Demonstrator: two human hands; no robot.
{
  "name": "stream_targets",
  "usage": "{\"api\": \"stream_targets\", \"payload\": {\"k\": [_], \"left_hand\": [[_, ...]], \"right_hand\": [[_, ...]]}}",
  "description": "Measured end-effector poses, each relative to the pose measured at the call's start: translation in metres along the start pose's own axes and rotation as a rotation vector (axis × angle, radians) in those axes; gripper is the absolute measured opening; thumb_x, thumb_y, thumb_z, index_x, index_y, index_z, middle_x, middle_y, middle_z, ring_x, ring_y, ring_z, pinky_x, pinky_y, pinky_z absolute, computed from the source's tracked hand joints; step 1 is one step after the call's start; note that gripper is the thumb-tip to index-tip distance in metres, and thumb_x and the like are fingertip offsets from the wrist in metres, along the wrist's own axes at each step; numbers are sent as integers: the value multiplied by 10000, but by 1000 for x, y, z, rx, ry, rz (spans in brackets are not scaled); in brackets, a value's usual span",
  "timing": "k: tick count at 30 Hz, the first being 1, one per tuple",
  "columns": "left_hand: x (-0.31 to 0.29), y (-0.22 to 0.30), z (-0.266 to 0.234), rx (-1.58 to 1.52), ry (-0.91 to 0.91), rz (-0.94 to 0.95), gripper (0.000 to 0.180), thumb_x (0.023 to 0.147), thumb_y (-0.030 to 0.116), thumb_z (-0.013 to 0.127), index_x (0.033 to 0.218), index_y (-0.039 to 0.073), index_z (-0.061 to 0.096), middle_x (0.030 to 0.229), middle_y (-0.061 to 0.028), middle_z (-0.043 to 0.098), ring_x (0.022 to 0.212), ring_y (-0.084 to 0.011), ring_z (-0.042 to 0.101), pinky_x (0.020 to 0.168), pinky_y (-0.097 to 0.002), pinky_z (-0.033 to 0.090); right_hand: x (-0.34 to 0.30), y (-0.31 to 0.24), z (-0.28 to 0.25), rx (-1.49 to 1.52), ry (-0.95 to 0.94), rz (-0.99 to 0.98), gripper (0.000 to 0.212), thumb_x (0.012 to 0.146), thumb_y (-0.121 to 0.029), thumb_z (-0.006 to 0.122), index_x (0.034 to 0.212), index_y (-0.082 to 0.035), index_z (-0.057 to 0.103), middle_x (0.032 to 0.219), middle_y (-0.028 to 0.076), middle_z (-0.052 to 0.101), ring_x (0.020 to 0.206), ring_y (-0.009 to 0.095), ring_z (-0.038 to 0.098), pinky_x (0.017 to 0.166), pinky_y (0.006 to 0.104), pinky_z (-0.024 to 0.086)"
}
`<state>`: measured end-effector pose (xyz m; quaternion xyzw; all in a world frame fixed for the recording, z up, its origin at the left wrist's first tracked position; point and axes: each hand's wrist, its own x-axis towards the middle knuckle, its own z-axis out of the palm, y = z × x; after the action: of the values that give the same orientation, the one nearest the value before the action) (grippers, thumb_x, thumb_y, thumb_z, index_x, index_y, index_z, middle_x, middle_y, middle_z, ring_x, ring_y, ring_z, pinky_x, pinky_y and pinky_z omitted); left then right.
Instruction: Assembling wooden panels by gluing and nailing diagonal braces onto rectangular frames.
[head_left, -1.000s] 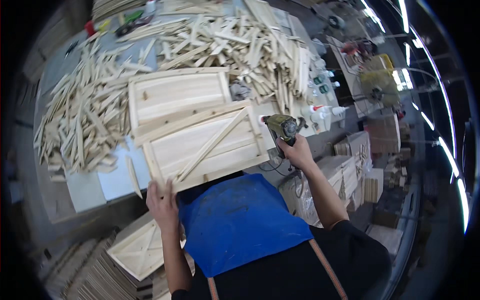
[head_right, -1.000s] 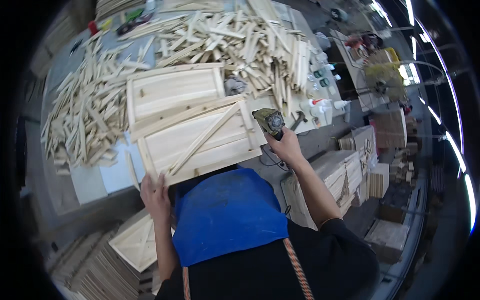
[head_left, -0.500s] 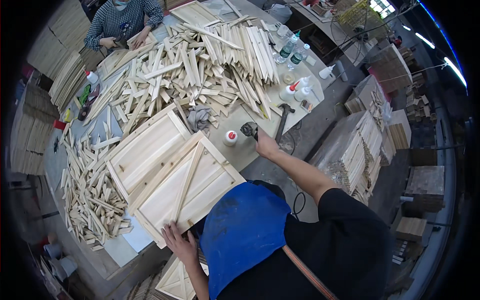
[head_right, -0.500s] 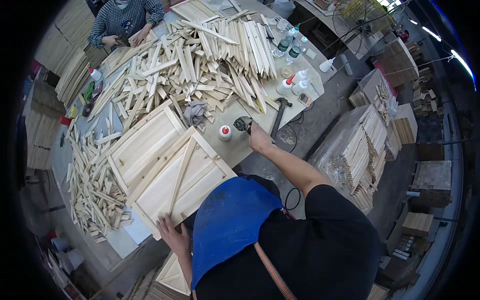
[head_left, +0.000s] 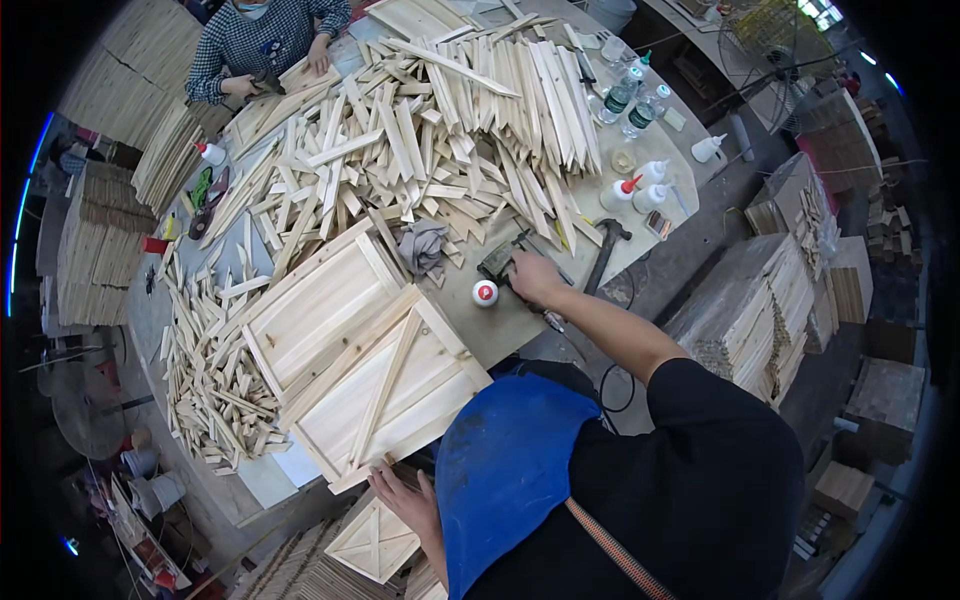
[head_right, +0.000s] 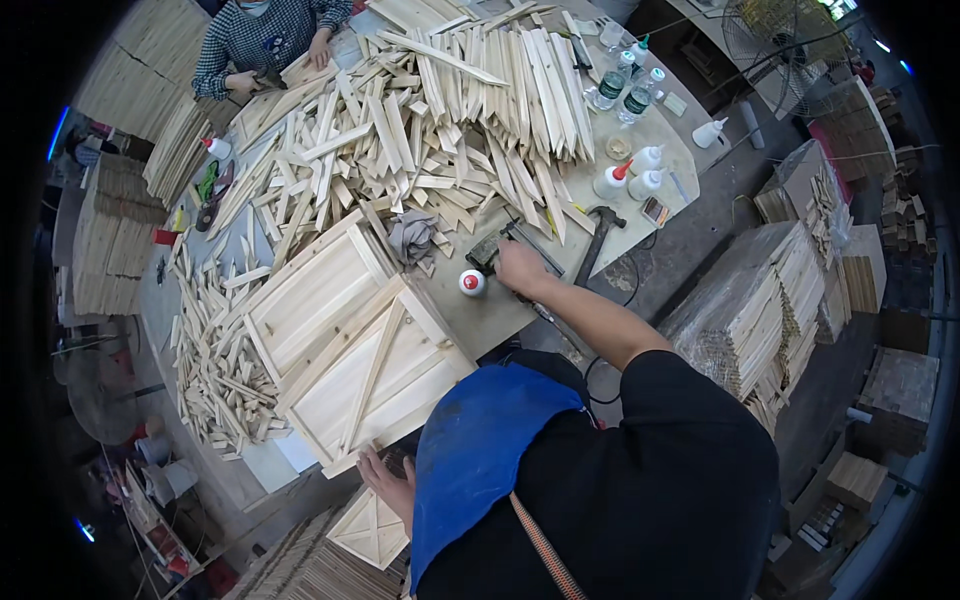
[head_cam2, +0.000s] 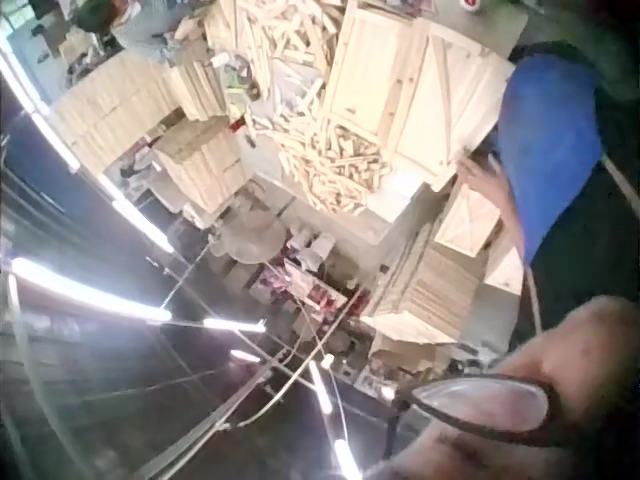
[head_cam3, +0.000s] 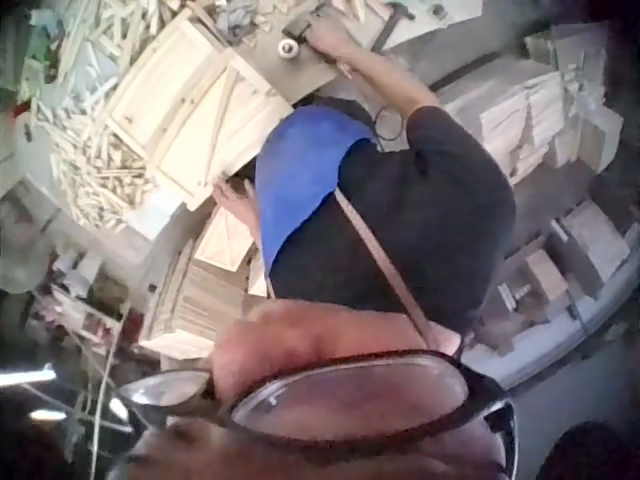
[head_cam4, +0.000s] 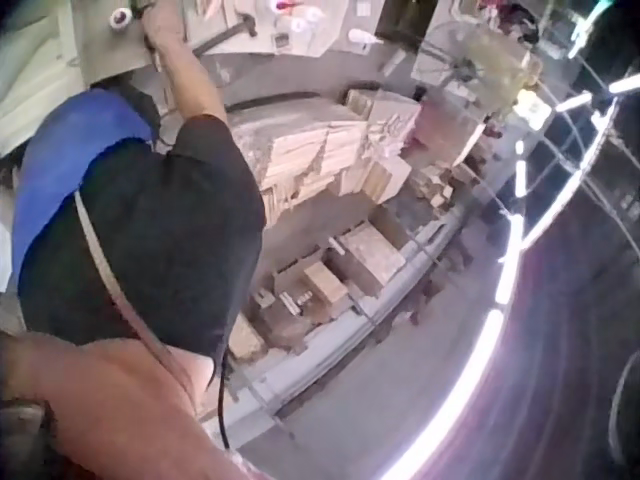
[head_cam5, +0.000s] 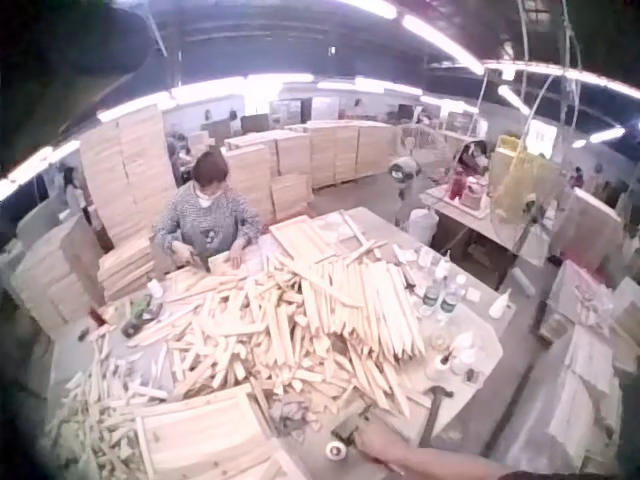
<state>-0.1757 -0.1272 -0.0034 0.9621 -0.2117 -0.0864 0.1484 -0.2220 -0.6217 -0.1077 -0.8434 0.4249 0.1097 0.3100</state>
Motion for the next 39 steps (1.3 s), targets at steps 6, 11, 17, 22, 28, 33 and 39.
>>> {"api": "stream_targets", "payload": {"k": [6,11,17,22,28,33,39], "left_hand": [[-19,17,2,4,27,-48,852,836,184,765,1577,66,362,1593,-237,352,1483,-468,292,1223,-580,267],[-33,26,4,-17,55,-40,820,833,167,767,1558,71,395,1579,-231,380,1470,-469,315,1217,-577,278],[-52,33,10,-44,14,-153,772,837,156,772,1527,60,439,1550,-234,421,1450,-466,345,1204,-569,303],[-63,20,16,-53,-1,-158,740,849,159,769,1512,60,456,1532,-238,440,1435,-465,363,1195,-562,317],[-40,34,7,-71,-18,-52,678,866,152,761,1482,65,493,1509,-231,467,1418,-460,387,1182,-554,331],[-5,36,-3,-80,32,55,595,895,137,742,1446,46,537,1452,-218,530,1379,-434,454,1146,-516,393],[72,62,-41,-369,-161,117,526,948,123,697,1443,32,545,1386,-204,594,1312,-364,546,1074,-426,473]], "right_hand": [[99,-58,-22,61,284,-302,299,907,-132,607,1178,-10,642,1185,233,672,1073,411,649,938,463,531],[148,-99,31,-266,493,-437,484,901,-95,576,1345,83,497,1230,275,661,1120,413,648,968,495,524],[182,-89,46,-180,556,-194,601,886,-70,565,1441,85,397,1325,302,615,1197,405,618,1003,500,521],[172,-90,17,-155,255,-168,593,847,-94,626,1394,75,469,1320,292,614,1188,411,620,969,491,547],[127,-50,8,-160,172,-243,390,795,-142,694,1131,55,684,1160,270,684,1043,404,685,882,490,581],[61,5,-36,-57,-80,-98,326,822,-219,719,1051,13,737,1015,191,735,863,348,707,803,434,584],[-79,22,-71,728,-257,-227,375,904,-289,748,1152,-9,728,907,70,701,814,179,637,788,323,531]]}}
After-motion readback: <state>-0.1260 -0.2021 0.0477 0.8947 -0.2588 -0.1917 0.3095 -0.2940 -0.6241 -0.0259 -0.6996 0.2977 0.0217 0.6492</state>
